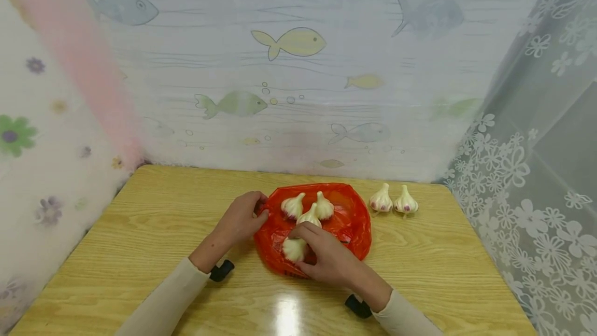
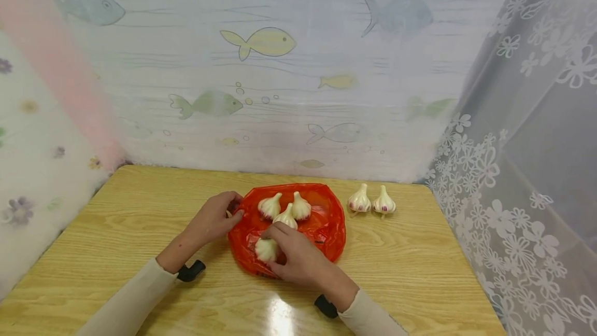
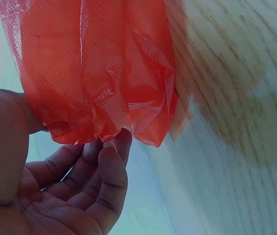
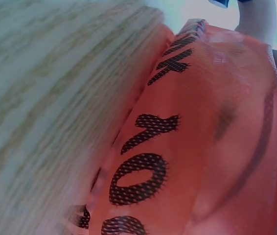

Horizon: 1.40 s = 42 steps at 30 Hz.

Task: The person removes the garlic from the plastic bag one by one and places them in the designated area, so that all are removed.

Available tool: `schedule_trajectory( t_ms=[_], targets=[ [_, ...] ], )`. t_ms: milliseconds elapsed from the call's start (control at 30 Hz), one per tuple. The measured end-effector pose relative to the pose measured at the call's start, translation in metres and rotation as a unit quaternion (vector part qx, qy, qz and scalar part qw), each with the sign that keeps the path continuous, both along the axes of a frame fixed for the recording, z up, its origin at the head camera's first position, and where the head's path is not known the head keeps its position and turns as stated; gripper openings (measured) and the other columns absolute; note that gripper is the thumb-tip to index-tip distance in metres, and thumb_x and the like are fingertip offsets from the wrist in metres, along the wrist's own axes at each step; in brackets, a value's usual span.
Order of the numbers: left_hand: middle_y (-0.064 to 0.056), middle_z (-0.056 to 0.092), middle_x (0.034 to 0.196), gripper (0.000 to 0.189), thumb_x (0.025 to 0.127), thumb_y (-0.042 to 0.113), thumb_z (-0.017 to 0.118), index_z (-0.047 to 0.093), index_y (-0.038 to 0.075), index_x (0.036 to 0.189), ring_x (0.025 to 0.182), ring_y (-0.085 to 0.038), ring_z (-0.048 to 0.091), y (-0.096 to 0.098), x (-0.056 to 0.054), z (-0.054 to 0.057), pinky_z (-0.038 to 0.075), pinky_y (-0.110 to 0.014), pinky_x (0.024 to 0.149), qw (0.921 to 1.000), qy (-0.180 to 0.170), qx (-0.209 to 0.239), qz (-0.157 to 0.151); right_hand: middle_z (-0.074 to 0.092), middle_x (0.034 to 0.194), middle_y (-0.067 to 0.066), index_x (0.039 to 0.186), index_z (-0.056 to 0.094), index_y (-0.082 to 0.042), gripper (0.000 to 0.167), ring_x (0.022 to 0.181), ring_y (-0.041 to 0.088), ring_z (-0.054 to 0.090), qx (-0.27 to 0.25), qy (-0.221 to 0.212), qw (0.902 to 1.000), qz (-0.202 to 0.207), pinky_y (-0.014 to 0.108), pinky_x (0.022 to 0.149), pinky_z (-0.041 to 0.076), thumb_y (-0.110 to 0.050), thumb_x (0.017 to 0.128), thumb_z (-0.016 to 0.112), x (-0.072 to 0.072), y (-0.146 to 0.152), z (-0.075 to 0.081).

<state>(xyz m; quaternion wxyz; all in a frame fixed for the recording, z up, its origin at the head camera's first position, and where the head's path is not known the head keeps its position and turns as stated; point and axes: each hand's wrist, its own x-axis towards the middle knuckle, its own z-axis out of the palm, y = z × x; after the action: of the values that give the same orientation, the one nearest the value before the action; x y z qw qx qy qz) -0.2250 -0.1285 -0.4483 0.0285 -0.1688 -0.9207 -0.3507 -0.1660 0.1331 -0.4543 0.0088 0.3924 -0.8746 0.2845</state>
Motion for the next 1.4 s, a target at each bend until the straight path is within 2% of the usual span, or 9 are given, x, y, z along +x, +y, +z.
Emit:
schedule_trajectory(
  t_ms=[167,367,633,867,1133,1267,1400],
  targets=[
    [-0.005,0.068,0.101,0.02,0.098,0.011,0.072,0.068,0.002,0.116,0.088,-0.018,0.062,0.0,0.0,0.0,0.058,-0.034,0.078,1.0,-0.001,0.0,0.001,0.059,0.135,-0.008,0.132,0.06,-0.018,0.051,0.113,0.008,0.058,-0.014,-0.002,0.9999,-0.001,0.026,0.091,0.055,-0.013,0.088,0.085,-0.001,0.002,0.004],
    [-0.005,0.068,0.103,0.021,0.099,0.012,0.072,0.068,0.002,0.117,0.089,-0.018,0.063,0.0,-0.001,-0.001,0.059,-0.035,0.079,1.0,-0.002,-0.004,0.003,0.058,0.137,-0.007,0.132,0.059,-0.017,0.052,0.123,0.009,0.058,-0.039,0.004,0.9991,-0.018,0.032,0.101,0.055,-0.015,0.088,0.086,-0.001,0.007,0.011],
    [-0.004,0.068,0.103,0.022,0.098,0.012,0.073,0.068,0.003,0.118,0.089,-0.019,0.062,0.001,-0.002,-0.002,0.059,-0.035,0.081,0.9998,-0.014,-0.006,0.013,0.06,0.133,-0.006,0.134,0.055,-0.013,0.058,0.12,0.011,0.06,-0.053,0.025,0.9974,-0.043,0.035,0.1,0.056,-0.018,0.086,0.088,-0.003,0.016,0.023],
    [-0.004,0.068,0.102,0.021,0.099,0.012,0.072,0.068,0.004,0.117,0.089,-0.019,0.061,0.001,-0.002,-0.002,0.059,-0.034,0.08,0.9997,-0.016,-0.005,0.017,0.061,0.13,-0.002,0.134,0.056,-0.01,0.06,0.113,0.014,0.062,-0.068,0.064,0.9946,-0.044,0.038,0.094,0.057,-0.014,0.084,0.09,-0.007,0.025,0.029],
    [-0.004,0.068,0.101,0.021,0.098,0.012,0.073,0.068,0.004,0.117,0.088,-0.019,0.061,0.001,-0.001,0.0,0.059,-0.034,0.079,0.9997,-0.016,-0.003,0.018,0.063,0.131,0.001,0.132,0.058,-0.007,0.059,0.121,0.02,0.063,-0.096,0.093,0.99,-0.046,0.04,0.094,0.058,-0.009,0.082,0.09,-0.013,0.037,0.037],
    [-0.004,0.068,0.102,0.021,0.099,0.013,0.073,0.067,0.004,0.118,0.089,-0.019,0.061,0.002,-0.001,-0.001,0.059,-0.034,0.08,0.9996,-0.019,-0.005,0.019,0.064,0.131,0.0,0.131,0.061,-0.008,0.057,0.119,0.018,0.062,-0.108,0.095,0.9887,-0.043,0.042,0.09,0.058,-0.008,0.081,0.089,-0.016,0.045,0.04],
    [-0.004,0.068,0.103,0.022,0.099,0.013,0.072,0.067,0.005,0.118,0.09,-0.019,0.062,0.002,-0.001,-0.001,0.06,-0.034,0.08,0.9996,-0.02,-0.005,0.018,0.064,0.132,-0.001,0.132,0.062,-0.011,0.056,0.12,0.016,0.062,-0.112,0.079,0.9892,-0.053,0.043,0.09,0.058,-0.009,0.083,0.088,-0.017,0.051,0.045]
  ],
)
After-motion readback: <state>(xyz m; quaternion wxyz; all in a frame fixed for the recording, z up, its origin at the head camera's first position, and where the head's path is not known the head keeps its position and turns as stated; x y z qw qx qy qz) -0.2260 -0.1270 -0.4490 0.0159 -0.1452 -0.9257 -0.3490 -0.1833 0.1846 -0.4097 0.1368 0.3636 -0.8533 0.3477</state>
